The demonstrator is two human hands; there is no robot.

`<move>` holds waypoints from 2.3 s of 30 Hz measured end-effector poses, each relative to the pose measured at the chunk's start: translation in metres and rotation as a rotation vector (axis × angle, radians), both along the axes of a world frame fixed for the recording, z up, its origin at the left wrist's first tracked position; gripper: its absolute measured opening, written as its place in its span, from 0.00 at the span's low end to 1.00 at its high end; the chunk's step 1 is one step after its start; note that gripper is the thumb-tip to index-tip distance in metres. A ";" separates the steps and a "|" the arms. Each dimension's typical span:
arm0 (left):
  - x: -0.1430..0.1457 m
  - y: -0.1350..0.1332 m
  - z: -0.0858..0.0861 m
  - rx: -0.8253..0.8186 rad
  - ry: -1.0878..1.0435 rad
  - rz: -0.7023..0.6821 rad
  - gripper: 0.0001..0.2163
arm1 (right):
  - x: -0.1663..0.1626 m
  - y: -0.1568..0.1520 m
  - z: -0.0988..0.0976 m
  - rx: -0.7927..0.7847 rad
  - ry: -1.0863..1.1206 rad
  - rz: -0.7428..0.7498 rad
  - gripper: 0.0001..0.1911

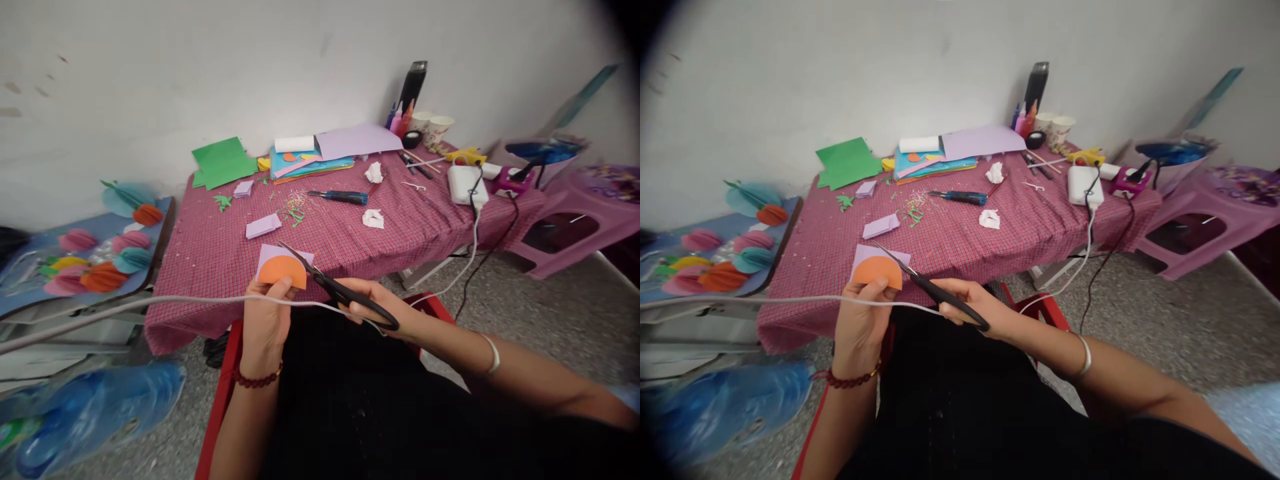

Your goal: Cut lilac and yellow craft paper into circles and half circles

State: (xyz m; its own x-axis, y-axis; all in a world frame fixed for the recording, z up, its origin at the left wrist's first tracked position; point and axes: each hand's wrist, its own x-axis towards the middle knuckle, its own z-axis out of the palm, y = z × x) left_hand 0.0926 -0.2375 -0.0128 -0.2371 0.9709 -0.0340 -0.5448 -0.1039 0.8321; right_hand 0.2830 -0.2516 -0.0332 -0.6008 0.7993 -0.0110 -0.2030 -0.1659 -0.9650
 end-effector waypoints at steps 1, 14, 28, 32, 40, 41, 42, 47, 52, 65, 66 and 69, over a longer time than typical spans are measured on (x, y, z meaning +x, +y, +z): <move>0.001 0.001 0.001 -0.004 0.002 -0.006 0.07 | 0.003 0.001 0.002 -0.006 -0.007 0.003 0.23; 0.013 0.006 0.008 -0.023 -0.005 -0.057 0.08 | 0.032 0.007 0.015 0.088 -0.088 0.050 0.33; 0.015 0.009 0.009 -0.054 -0.006 -0.131 0.09 | 0.043 0.005 0.014 0.125 -0.139 0.055 0.33; 0.013 0.010 0.006 -0.049 -0.005 -0.160 0.08 | 0.045 0.005 0.015 0.122 -0.131 0.066 0.31; 0.009 0.012 0.004 -0.068 -0.014 -0.229 0.09 | 0.050 0.005 0.009 0.101 -0.114 0.070 0.30; 0.008 0.012 0.004 -0.068 -0.013 -0.243 0.08 | 0.051 0.005 0.009 0.100 -0.118 0.071 0.30; 0.008 0.013 0.004 -0.065 -0.012 -0.260 0.08 | 0.052 0.005 0.009 0.100 -0.123 0.074 0.30; 0.005 0.014 0.001 -0.041 0.023 -0.306 0.07 | 0.056 0.003 0.009 0.082 -0.111 0.076 0.31; 0.004 0.016 -0.001 -0.061 0.038 -0.330 0.08 | 0.060 0.003 0.009 0.077 -0.148 0.077 0.31; -0.004 0.034 0.003 -0.061 0.103 -0.627 0.05 | 0.073 0.003 0.017 0.062 -0.232 0.071 0.31; -0.004 0.036 0.002 -0.064 0.101 -0.638 0.05 | 0.073 0.003 0.016 0.061 -0.226 0.063 0.32; -0.004 0.039 -0.003 -0.065 0.078 -0.668 0.06 | 0.074 0.002 0.013 0.070 -0.210 0.043 0.33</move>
